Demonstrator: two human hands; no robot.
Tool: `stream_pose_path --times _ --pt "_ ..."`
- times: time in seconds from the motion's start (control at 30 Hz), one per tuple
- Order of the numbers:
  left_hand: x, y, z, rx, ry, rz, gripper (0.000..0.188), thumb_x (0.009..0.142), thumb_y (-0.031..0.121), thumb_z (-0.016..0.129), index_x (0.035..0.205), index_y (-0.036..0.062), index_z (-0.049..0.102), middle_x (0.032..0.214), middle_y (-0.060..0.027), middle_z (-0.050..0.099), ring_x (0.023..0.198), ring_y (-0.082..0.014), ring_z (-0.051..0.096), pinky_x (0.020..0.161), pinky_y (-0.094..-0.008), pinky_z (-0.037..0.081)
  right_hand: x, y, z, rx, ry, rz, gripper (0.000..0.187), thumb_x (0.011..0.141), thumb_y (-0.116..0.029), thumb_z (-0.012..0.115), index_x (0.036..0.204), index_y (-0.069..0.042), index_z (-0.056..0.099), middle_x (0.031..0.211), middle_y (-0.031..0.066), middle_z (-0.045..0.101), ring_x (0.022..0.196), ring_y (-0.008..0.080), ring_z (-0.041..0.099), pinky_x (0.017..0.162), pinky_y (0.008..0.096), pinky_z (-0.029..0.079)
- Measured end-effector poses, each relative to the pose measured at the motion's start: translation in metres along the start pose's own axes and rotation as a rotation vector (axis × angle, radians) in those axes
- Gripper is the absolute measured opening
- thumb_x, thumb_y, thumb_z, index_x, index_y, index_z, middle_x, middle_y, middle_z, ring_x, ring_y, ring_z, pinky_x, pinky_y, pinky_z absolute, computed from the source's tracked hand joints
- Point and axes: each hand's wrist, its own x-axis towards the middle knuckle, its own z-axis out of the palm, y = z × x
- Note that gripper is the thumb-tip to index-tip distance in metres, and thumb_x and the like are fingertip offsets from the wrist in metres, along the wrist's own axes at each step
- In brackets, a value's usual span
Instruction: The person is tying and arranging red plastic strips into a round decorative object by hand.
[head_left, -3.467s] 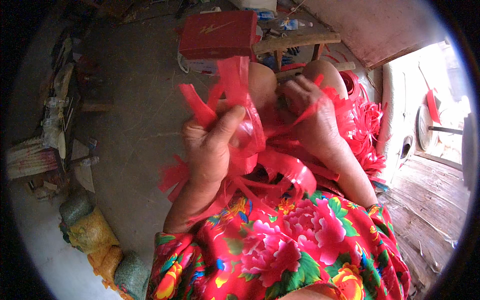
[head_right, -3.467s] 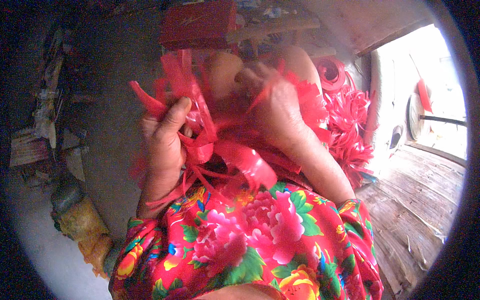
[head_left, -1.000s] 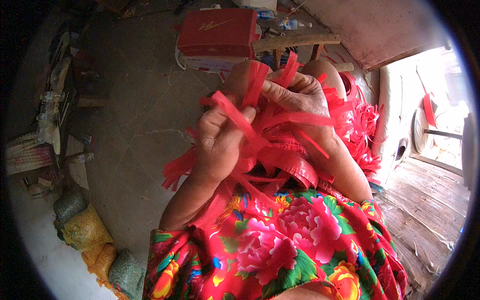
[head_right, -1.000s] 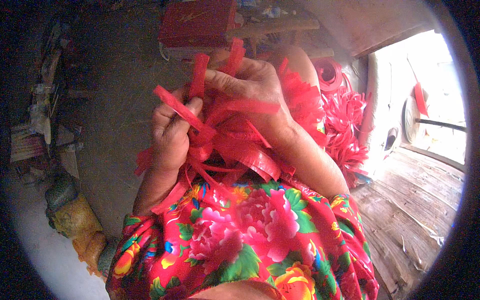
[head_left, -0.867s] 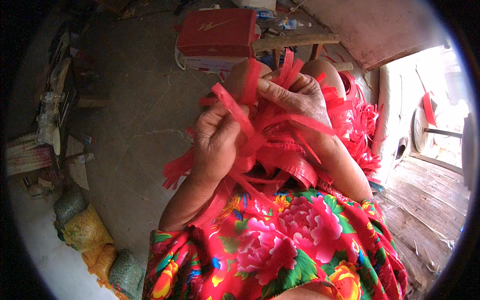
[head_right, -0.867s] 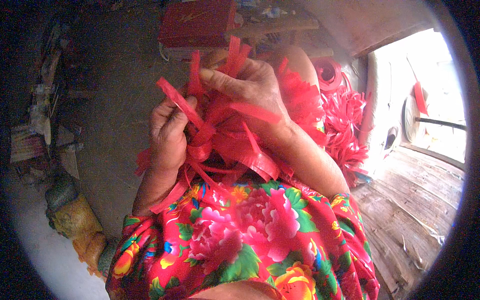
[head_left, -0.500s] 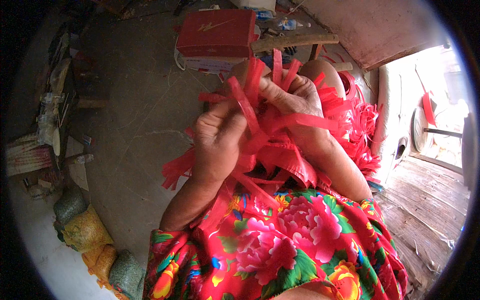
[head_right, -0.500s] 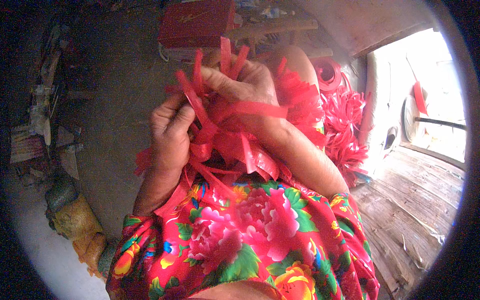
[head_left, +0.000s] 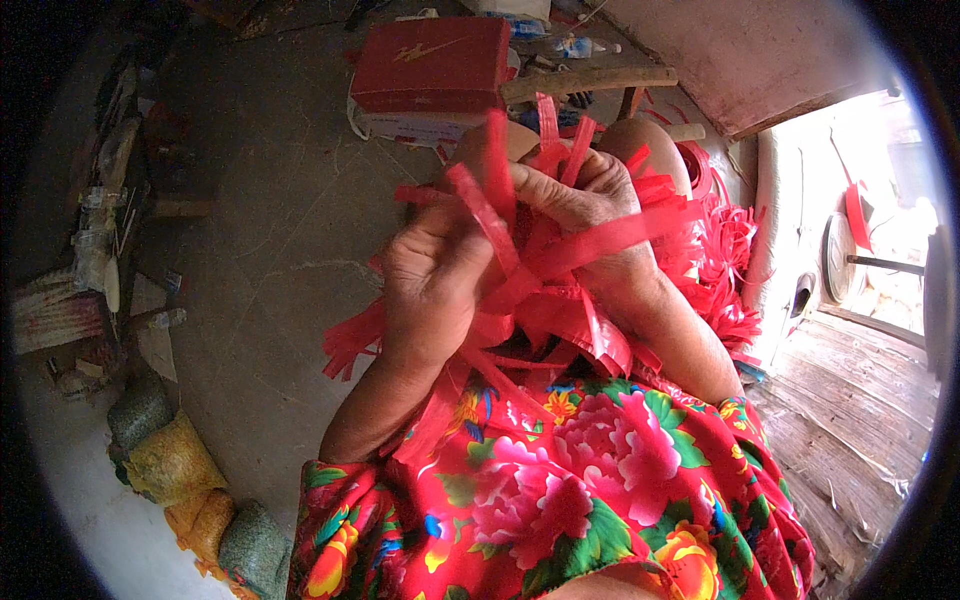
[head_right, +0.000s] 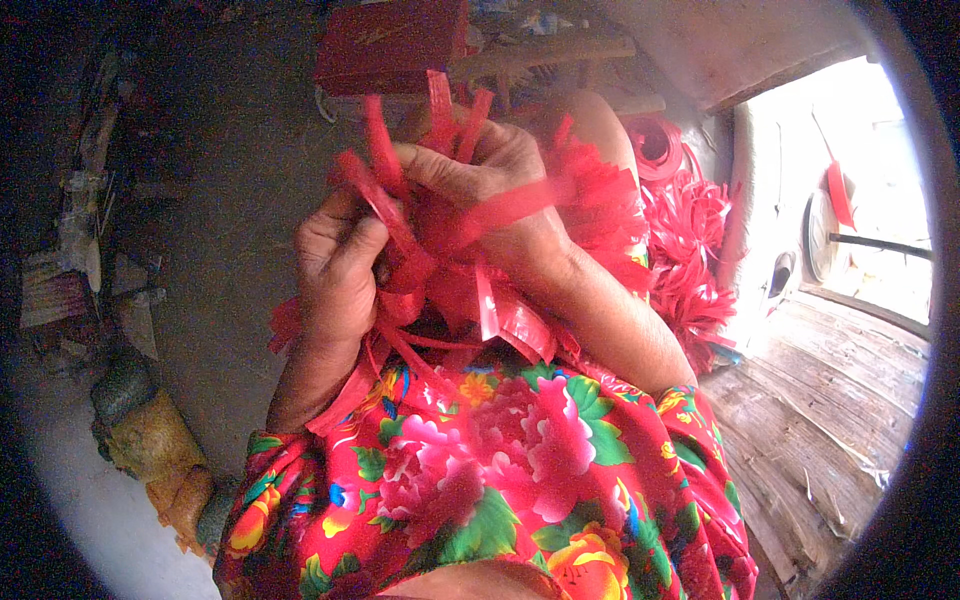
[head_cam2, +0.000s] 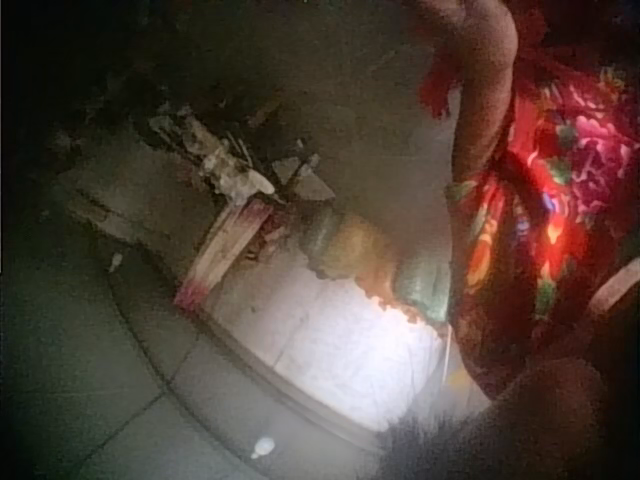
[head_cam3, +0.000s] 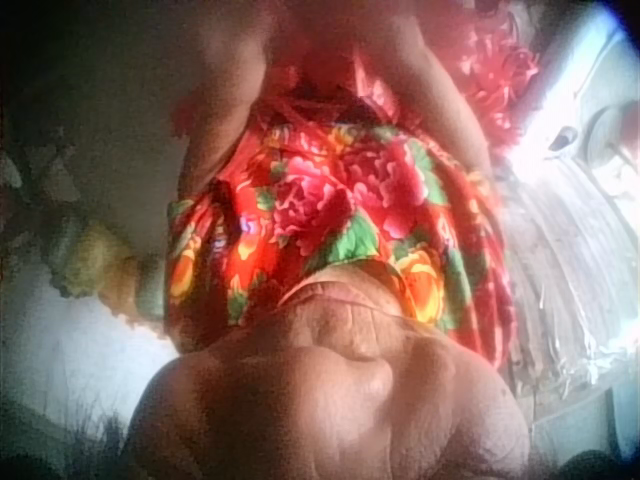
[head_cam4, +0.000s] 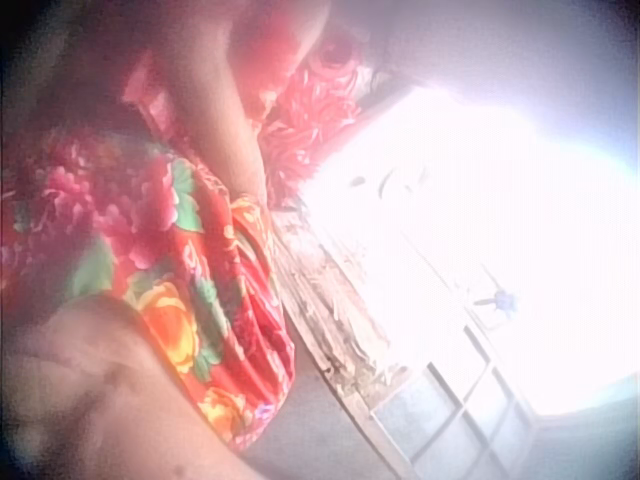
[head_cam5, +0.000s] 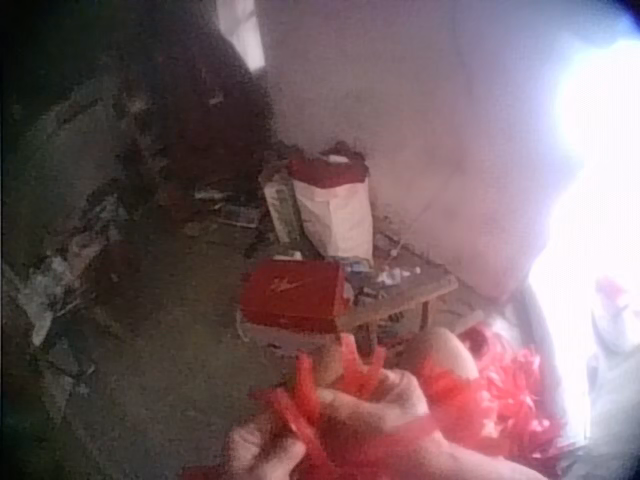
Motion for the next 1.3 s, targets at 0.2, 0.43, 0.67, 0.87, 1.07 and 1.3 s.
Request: stream_pose_path --times 0.2,0.43,0.67,0.87,1.07,1.3 --pt "-0.001 -0.001 -0.001 0.039 0.036 -0.022 0.014 0.094 0.003 0.061 0.107 0.0013 0.065 0.099 -0.0006 0.067 0.091 -0.0074 0.060 0.085 -0.0251 0.048 -0.001 0.000 0.006 -0.056 0.108 -0.044 0.020 0.093 -0.021 0.070 0.096 -0.001 0.070 0.084 0.0010 0.069 0.073 0.0075 0.061 0.063 0.0244 0.049" --pt "0.005 -0.001 -0.002 0.094 0.126 0.006 0.007 0.092 0.002 0.063 0.099 0.0020 0.063 0.093 0.0016 0.065 0.084 -0.0057 0.058 0.078 -0.0226 0.048 -0.008 -0.014 0.008 -0.136 -0.084 0.173 0.021 0.089 -0.021 0.074 0.100 -0.002 0.073 0.085 0.0002 0.070 0.074 0.0067 0.062 0.067 0.0239 0.051" --pt "0.002 0.002 -0.005 0.193 0.182 0.040 0.008 0.093 0.001 0.063 0.100 0.0025 0.062 0.092 0.0023 0.063 0.083 -0.0051 0.056 0.076 -0.0222 0.047 -0.003 0.004 -0.001 0.009 -0.018 0.099 0.016 0.090 -0.011 0.071 0.102 -0.001 0.073 0.091 0.0024 0.073 0.081 0.0087 0.065 0.075 0.0253 0.053" --pt "0.002 0.000 -0.015 0.115 0.172 0.126 0.013 0.094 -0.001 0.058 0.107 0.0022 0.060 0.100 -0.0012 0.064 0.090 -0.0071 0.058 0.082 -0.0245 0.048 0.001 0.015 -0.007 0.092 -0.036 0.070 0.015 0.091 -0.009 0.069 0.101 0.001 0.072 0.093 0.0068 0.073 0.083 0.0120 0.067 0.079 0.0265 0.054" --pt "0.003 0.000 0.000 0.062 0.203 0.128 0.016 0.091 -0.002 0.062 0.106 0.0020 0.059 0.098 -0.0013 0.065 0.088 -0.0073 0.059 0.082 -0.0241 0.048 -0.004 -0.003 0.011 -0.071 -0.083 0.080 0.020 0.091 -0.018 0.072 0.101 -0.001 0.073 0.089 0.0018 0.071 0.079 0.0087 0.063 0.074 0.0248 0.052" --pt "0.004 0.003 -0.011 0.118 0.179 0.115 0.011 0.092 0.002 0.064 0.104 0.0022 0.063 0.098 -0.0034 0.068 0.088 -0.0105 0.062 0.083 -0.0261 0.050 -0.002 0.002 0.005 0.042 0.036 0.074 0.022 0.091 -0.015 0.071 0.108 0.000 0.071 0.094 0.0054 0.073 0.081 0.0113 0.066 0.074 0.0265 0.054"
